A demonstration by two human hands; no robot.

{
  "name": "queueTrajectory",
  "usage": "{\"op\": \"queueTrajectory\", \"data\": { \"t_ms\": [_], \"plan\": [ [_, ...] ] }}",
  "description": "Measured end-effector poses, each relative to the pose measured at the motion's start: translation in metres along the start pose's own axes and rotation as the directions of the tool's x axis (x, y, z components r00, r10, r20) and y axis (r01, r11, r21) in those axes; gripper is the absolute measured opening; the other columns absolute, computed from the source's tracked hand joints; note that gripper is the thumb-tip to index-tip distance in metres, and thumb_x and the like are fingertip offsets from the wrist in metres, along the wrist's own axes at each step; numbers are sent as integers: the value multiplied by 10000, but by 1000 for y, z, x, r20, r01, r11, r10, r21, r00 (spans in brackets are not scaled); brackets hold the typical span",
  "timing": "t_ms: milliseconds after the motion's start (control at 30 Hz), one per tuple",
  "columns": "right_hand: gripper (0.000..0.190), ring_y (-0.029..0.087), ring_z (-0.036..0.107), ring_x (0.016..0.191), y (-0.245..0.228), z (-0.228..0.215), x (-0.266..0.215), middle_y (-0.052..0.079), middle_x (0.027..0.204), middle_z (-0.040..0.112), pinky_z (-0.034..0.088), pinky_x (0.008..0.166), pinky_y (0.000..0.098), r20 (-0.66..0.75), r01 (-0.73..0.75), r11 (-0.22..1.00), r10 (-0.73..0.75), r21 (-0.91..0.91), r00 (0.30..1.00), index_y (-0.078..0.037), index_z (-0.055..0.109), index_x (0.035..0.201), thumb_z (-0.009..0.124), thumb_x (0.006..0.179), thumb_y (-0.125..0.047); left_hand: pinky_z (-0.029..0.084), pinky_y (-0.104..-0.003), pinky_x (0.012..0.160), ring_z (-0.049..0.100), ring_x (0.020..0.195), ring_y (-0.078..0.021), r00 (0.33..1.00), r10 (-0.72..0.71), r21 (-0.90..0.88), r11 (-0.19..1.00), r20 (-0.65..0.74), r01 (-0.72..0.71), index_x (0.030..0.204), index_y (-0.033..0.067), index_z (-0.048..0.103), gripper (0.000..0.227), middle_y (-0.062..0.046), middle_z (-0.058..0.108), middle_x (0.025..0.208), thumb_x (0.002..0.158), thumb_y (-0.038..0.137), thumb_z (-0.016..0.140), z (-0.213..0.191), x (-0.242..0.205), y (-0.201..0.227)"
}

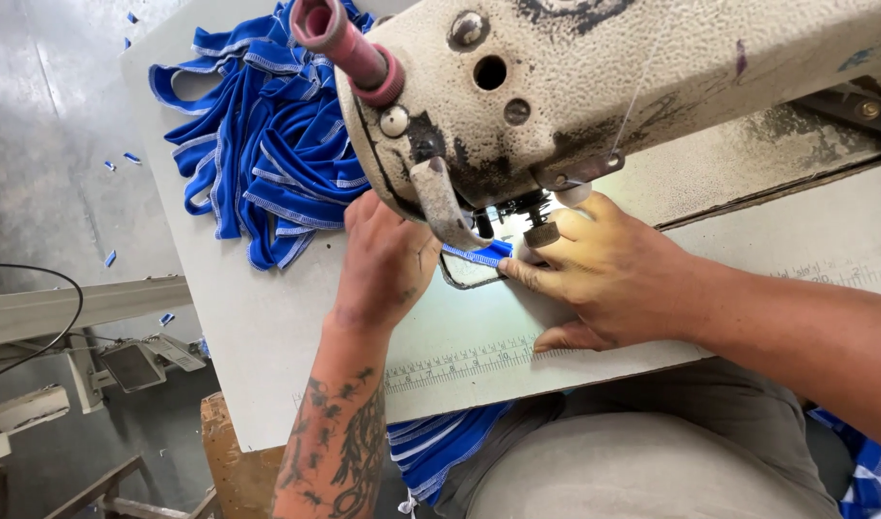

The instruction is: Sewing blue fabric strips using an industrial sewing machine on a factory floor.

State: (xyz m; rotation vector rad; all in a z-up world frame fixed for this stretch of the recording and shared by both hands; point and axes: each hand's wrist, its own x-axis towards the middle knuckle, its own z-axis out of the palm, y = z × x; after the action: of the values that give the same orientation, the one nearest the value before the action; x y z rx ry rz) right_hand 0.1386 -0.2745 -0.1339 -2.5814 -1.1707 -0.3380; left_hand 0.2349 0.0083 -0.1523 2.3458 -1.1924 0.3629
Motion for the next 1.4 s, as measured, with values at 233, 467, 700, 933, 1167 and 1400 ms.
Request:
{"op": "queueTrajectory", "data": {
  "t_ms": [233, 467, 700, 933, 1167, 1400],
  "plan": [
    [894, 289, 587, 843, 6, 4, -6, 25, 1016, 687, 421, 694, 481, 21, -11, 1000, 11, -10, 1000, -120, 696, 1353, 493, 922, -876, 523, -411, 860, 632, 970, -298, 994, 53, 13, 998, 93, -54, 954, 44, 638, 194, -143, 696, 1090, 928, 39, 831, -6, 3, 62],
    [957, 266, 581, 857, 8, 4, -5, -9, 969, 669, 423, 693, 463, 30, 2, 999, -1, -35, 1000, -136, 667, 1394, 604, 850, -921, 482, -547, 962, 663, 1036, -382, 985, 82, 51, 995, 150, -91, 1264, 113, 741, 342, -89, 705, 948, 925, 65, 733, 8, -11, 53],
    [843, 288, 574, 749, 16, 2, -4, 16, 869, 650, 369, 592, 457, -86, 36, 998, -32, 41, 996, -94, 700, 1319, 630, 898, -821, 475, -550, 973, 640, 1140, -363, 985, 104, -18, 995, 141, -103, 1240, 100, 712, 335, -127, 698, 1190, 919, 6, 743, 0, -2, 57],
    [849, 370, 659, 938, 18, 0, -3, 119, 1057, 708, 460, 856, 561, -109, -12, 998, 18, 56, 994, -83, 707, 1302, 643, 884, -819, 442, -595, 989, 620, 1206, -379, 974, 106, -32, 994, 200, -102, 1293, 98, 714, 359, -132, 664, 1244, 938, 47, 690, 0, -3, 53],
    [856, 346, 647, 991, 21, 0, -5, 68, 1038, 690, 457, 848, 547, -50, -38, 998, 40, 50, 998, -137, 704, 1285, 673, 839, -867, 410, -671, 1041, 540, 1288, -446, 957, 149, -37, 989, 248, -145, 1315, 134, 735, 394, -178, 597, 1323, 922, 111, 707, 0, -7, 46],
    [864, 346, 662, 1006, 23, 0, -7, 58, 1034, 696, 461, 849, 552, -70, -43, 998, 47, 50, 996, -147, 721, 1295, 628, 855, -885, 357, -614, 1090, 580, 1299, -366, 960, 137, 10, 990, 243, -144, 1336, 187, 746, 333, -134, 633, 1368, 1020, 278, 697, -4, -7, 48]
  ]
}}
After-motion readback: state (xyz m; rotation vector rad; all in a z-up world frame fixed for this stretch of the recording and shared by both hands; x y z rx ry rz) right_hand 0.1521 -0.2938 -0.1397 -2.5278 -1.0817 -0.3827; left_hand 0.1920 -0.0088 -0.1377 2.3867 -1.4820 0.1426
